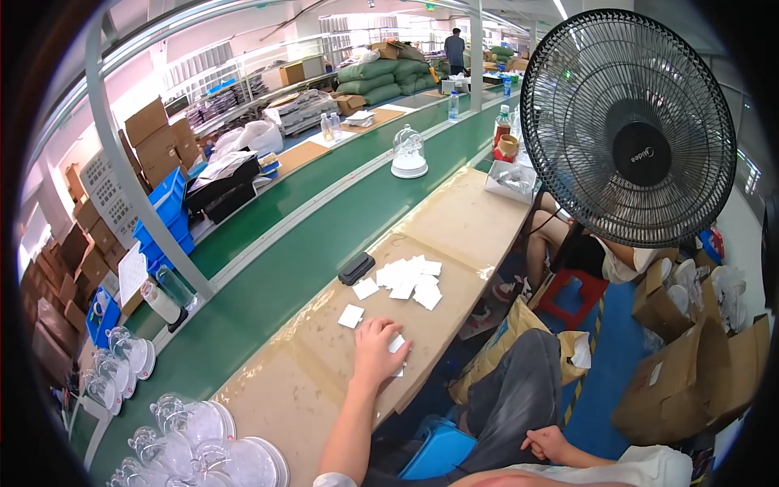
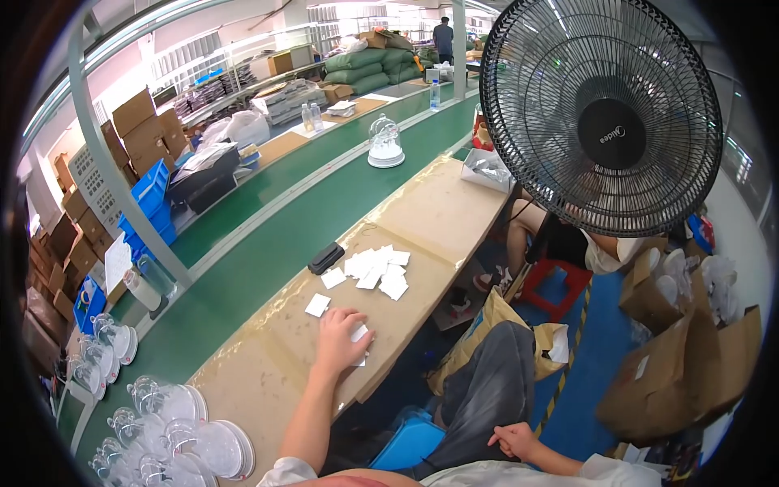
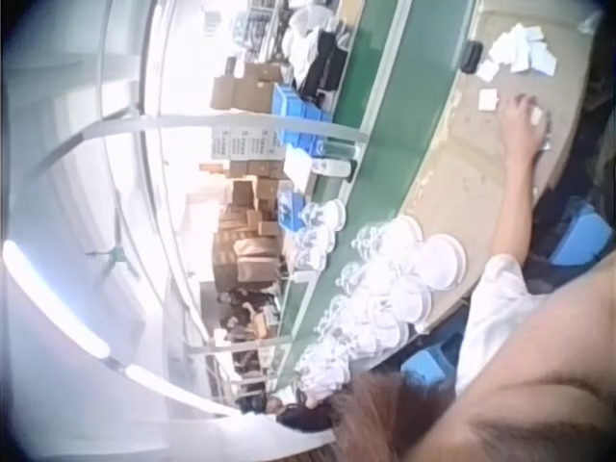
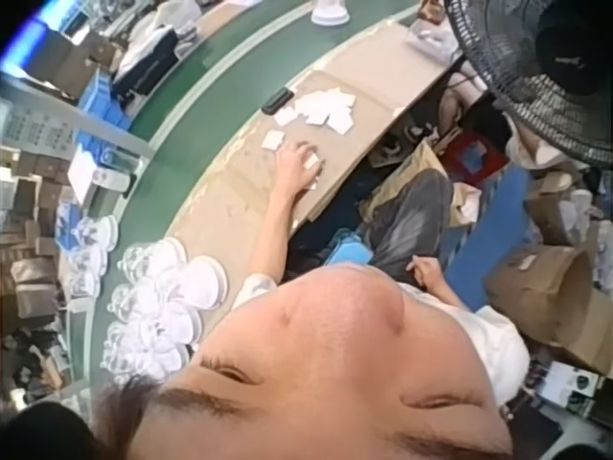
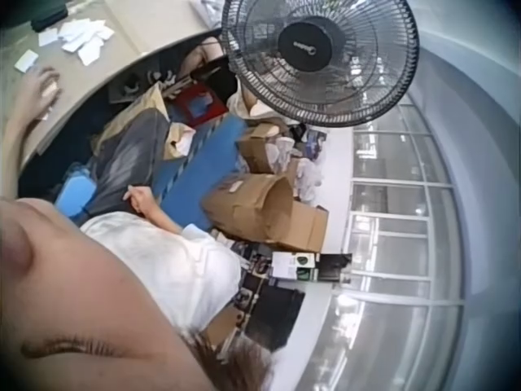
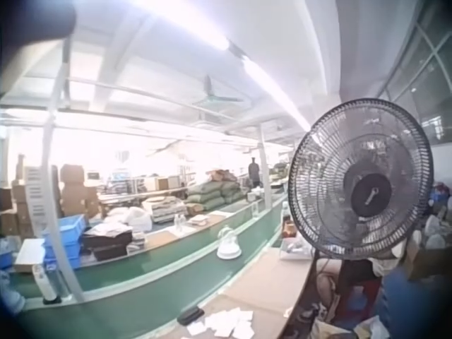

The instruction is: Assembling battery covers onto small decorative light fixtures at a factory workbench.

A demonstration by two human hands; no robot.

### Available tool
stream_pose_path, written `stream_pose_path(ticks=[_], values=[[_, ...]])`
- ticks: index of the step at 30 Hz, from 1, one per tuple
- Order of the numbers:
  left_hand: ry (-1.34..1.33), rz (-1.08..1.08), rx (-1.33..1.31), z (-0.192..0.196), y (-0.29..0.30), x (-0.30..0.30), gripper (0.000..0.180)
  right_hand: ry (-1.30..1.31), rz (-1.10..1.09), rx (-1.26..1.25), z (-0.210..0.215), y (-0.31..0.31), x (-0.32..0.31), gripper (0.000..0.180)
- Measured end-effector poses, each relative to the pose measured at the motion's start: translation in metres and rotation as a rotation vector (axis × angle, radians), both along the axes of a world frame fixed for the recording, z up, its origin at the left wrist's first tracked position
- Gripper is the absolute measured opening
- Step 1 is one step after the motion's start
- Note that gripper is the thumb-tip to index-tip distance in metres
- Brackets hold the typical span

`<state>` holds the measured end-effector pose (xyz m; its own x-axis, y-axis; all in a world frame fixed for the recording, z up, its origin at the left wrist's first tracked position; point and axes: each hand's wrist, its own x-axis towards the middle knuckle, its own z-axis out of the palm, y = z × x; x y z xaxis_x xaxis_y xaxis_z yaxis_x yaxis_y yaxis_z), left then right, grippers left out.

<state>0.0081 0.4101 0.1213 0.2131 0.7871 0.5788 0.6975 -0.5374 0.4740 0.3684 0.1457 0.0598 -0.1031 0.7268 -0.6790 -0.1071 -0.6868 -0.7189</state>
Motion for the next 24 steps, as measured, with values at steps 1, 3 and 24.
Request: stream_pose_path(ticks=[1, 3, 24], values=[[0.055, 0.003, -0.016, 0.003, -0.002, 0.001, 0.025, -0.018, -0.003, 0.006, 0.001, -0.001, -0.001, 0.038], [0.053, -0.004, -0.042, 0.0, 0.0, 0.001, 0.025, -0.034, -0.005, 0.014, 0.001, -0.001, -0.001, 0.038], [-0.14, -0.019, -0.113, -0.017, 0.012, -0.006, 0.025, -0.042, 0.002, 0.043, -0.004, -0.001, -0.001, 0.038]])
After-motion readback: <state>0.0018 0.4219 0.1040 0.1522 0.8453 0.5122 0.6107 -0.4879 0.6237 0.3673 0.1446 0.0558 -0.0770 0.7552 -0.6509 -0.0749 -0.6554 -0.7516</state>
